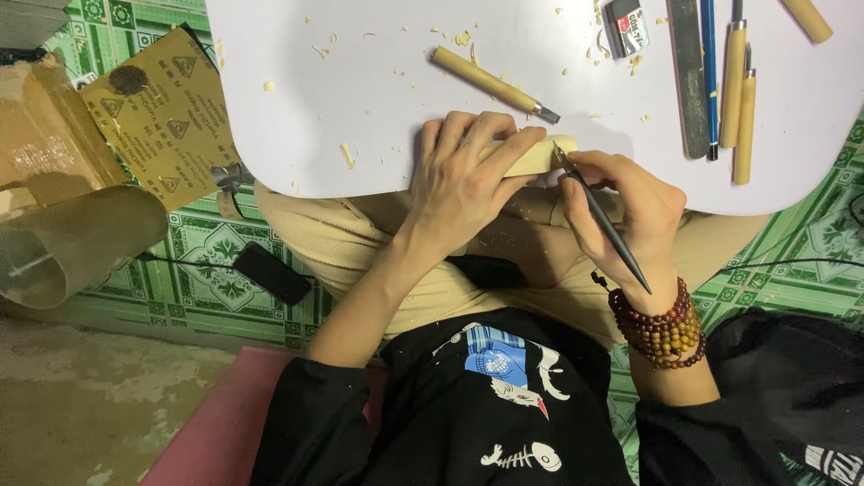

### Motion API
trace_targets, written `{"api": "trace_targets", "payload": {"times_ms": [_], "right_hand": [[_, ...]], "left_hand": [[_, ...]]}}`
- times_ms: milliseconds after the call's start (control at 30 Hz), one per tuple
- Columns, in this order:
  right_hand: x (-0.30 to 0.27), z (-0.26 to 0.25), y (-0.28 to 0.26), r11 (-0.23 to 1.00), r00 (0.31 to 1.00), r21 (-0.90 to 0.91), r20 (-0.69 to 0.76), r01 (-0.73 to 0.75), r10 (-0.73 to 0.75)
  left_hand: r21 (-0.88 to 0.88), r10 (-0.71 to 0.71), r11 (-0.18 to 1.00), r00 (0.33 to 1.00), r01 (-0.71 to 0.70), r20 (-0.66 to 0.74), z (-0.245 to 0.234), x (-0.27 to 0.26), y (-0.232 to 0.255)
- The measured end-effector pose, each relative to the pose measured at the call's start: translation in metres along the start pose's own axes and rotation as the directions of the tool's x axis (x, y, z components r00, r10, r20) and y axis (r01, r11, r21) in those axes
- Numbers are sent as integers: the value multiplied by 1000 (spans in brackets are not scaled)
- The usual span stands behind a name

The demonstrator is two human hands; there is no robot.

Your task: Carving and shaping a small piece of wood using a carving knife and a file

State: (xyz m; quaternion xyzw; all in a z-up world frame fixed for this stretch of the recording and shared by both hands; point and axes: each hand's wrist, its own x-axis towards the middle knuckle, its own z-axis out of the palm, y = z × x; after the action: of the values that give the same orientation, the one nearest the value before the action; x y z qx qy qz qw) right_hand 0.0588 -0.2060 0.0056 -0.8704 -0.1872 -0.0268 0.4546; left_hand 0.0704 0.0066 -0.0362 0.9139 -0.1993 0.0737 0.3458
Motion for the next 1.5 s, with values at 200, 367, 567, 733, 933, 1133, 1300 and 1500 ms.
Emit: {"api": "trace_targets", "payload": {"times_ms": [200,367,567,733,933,1133,1300,1500], "right_hand": [[-2,0,0,1000,1000,17,-12,-20,20],[-3,2,0,1000,1000,-6,-20,-11,11],[-4,2,-2,999,1000,-32,-13,-3,3],[-1,1,-6,998,1000,-59,-3,2,-3],[2,1,-13,995,1000,-104,20,4,-2],[1,2,-21,991,999,-136,32,3,1],[-3,5,-17,986,1000,-168,18,24,-21],[-5,-9,-3,990,997,132,-55,-53,61]], "left_hand": [[20,-8,1000,1000,8,-7,3,-1,-1],[10,-13,1000,1000,13,2,0,1,2],[7,-10,1000,1000,10,3,-1,1,2],[25,-4,1000,1000,4,-3,2,0,0],[11,-7,1000,1000,7,-8,-1,2,3],[50,-2,999,999,3,-34,2,0,4],[42,5,999,1000,-3,-31,-3,3,5],[44,23,999,998,-21,-54,5,-1,-1]]}}
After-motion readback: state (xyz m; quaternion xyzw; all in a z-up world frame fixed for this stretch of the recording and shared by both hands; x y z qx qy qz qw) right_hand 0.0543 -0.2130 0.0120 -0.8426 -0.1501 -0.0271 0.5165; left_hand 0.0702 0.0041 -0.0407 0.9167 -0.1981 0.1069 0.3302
